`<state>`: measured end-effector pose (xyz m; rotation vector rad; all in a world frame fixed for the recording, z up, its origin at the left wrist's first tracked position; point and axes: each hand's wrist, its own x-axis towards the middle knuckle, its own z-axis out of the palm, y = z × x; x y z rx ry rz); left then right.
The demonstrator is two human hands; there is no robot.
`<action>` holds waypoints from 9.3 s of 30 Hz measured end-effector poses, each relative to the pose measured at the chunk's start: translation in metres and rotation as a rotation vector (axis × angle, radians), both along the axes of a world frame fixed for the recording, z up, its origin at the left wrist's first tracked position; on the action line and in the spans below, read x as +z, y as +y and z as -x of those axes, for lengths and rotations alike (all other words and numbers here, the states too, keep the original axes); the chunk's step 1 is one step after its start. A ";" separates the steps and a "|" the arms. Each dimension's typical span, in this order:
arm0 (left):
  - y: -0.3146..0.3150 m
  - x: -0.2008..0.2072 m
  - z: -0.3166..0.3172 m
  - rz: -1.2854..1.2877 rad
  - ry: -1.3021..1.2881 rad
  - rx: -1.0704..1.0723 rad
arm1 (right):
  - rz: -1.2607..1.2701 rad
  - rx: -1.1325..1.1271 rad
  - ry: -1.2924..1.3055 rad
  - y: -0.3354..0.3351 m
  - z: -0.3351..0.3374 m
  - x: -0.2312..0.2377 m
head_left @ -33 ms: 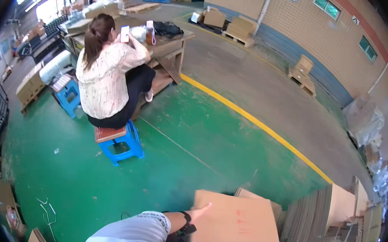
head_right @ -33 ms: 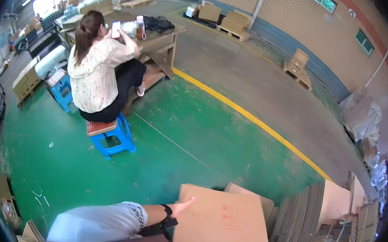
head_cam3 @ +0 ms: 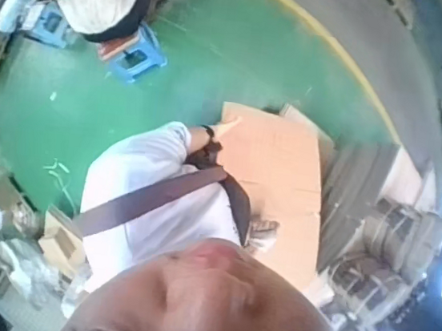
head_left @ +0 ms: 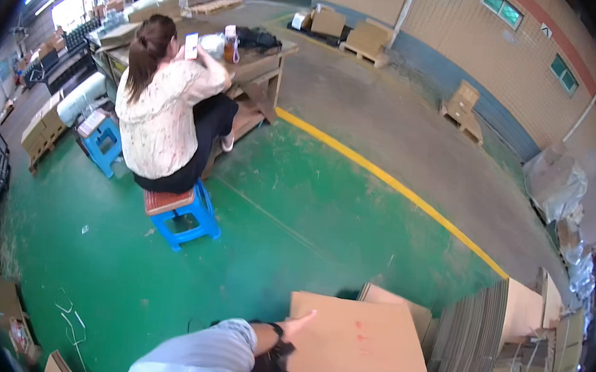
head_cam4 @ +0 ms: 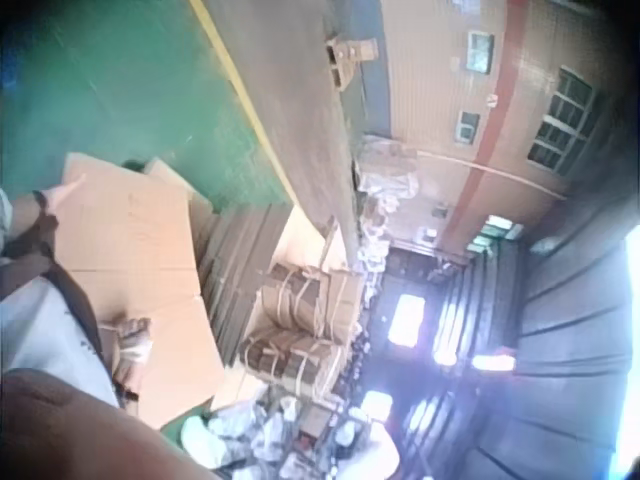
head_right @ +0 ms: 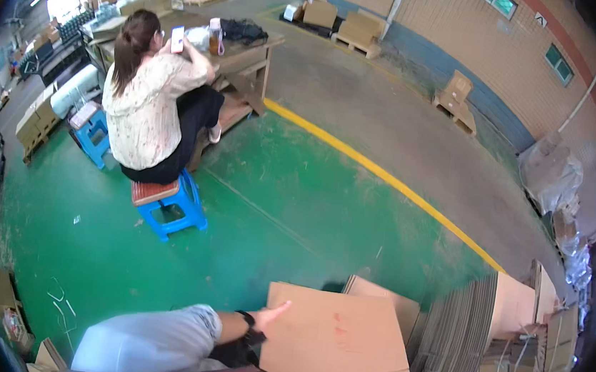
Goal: Packing metal parts into a cardboard box with dividers and sealing it with tape.
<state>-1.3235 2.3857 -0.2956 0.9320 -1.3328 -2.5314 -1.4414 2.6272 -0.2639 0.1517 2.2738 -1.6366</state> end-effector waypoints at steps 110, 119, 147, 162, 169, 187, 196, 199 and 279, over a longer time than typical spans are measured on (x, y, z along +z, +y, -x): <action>-2.388 0.175 -1.742 1.047 -0.631 -0.253 | 0.550 -0.191 -0.594 -2.145 -1.801 0.183; -2.417 0.136 -1.555 1.081 -0.456 -0.784 | 0.445 -0.660 -0.599 -2.203 -1.824 0.185; -2.657 0.040 -1.306 1.388 -0.328 -1.310 | 0.200 -1.102 -0.524 -2.541 -1.667 0.035; -2.745 0.064 -1.457 1.206 -0.123 -0.779 | 0.017 -0.713 -0.425 -2.510 -1.673 -0.015; -2.937 0.126 -1.492 1.780 -0.374 0.024 | -0.131 -0.493 -0.132 -2.579 -1.634 0.066; -3.018 0.102 -1.445 1.810 0.369 -0.774 | -0.011 0.465 0.249 -3.121 -1.454 0.087; -2.960 0.128 -1.345 1.651 0.475 -0.919 | 0.451 -0.657 -0.251 -2.927 -1.416 0.111; -2.933 0.130 -1.326 1.694 0.487 -0.982 | 0.119 -0.453 -0.117 -2.921 -1.365 0.137; -2.913 0.193 -1.280 1.896 0.020 -1.260 | -0.497 0.293 -0.054 -3.002 -1.393 0.113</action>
